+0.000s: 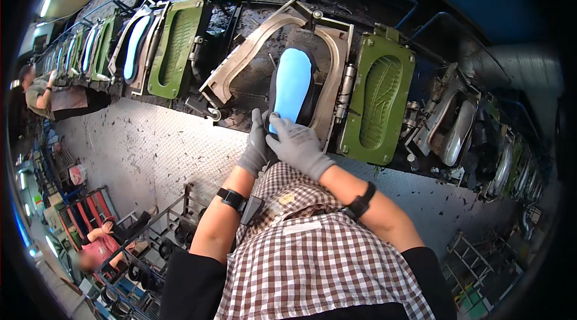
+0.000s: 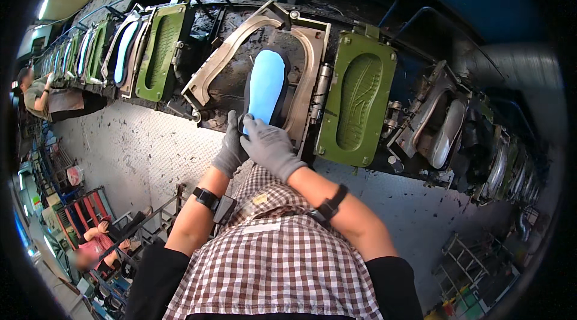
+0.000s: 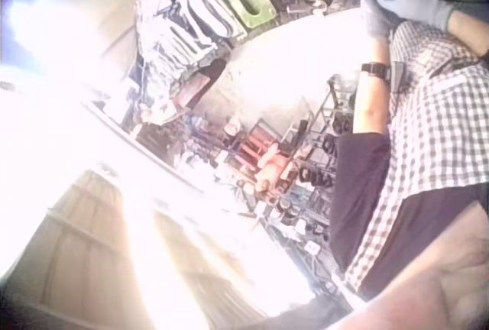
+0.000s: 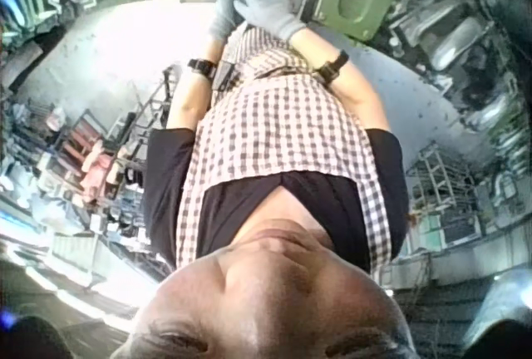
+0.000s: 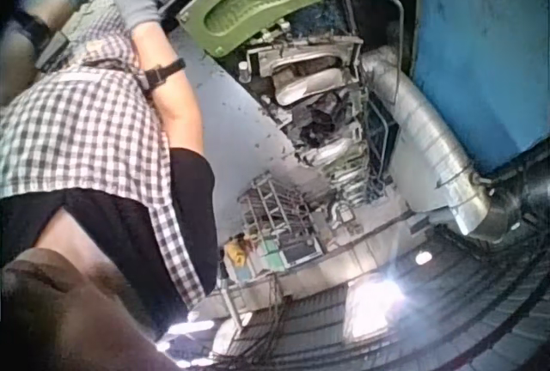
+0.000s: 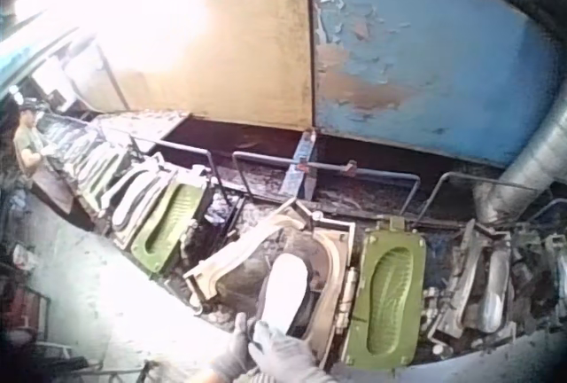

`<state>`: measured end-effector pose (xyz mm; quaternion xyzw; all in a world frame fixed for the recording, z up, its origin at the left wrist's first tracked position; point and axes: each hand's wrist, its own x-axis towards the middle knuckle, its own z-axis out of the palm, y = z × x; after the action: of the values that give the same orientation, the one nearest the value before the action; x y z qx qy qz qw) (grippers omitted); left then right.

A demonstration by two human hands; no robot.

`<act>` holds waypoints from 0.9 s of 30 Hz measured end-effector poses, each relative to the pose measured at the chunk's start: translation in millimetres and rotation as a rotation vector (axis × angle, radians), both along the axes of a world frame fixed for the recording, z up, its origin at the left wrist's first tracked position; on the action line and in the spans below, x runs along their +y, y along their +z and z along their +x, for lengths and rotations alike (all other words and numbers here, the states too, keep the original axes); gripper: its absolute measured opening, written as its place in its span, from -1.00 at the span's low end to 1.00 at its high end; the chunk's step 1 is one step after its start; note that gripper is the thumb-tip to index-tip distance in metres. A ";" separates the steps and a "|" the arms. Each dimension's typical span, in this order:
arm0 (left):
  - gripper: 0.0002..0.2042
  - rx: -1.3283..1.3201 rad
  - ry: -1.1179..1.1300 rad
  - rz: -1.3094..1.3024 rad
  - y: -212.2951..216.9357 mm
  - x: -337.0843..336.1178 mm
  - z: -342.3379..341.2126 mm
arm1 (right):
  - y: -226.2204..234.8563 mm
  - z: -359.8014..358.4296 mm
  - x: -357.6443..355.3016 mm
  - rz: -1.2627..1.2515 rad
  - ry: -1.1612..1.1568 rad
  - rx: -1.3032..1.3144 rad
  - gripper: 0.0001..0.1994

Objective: Placing insoles and shoe components into a rotating assembly machine and moving finished pieces to a drying rack.

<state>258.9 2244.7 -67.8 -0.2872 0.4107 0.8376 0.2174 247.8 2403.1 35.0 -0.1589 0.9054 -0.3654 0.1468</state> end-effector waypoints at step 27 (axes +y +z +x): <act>-0.18 0.380 -0.309 -0.254 63.8 66.8 -182.2 | -11.3 -87.1 37.6 0.110 -0.770 0.141 -0.37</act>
<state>76.7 2311.4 -4.0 -0.0838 0.5850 0.7749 0.2240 160.7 2440.7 23.7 0.1757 0.9249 -0.3328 -0.0550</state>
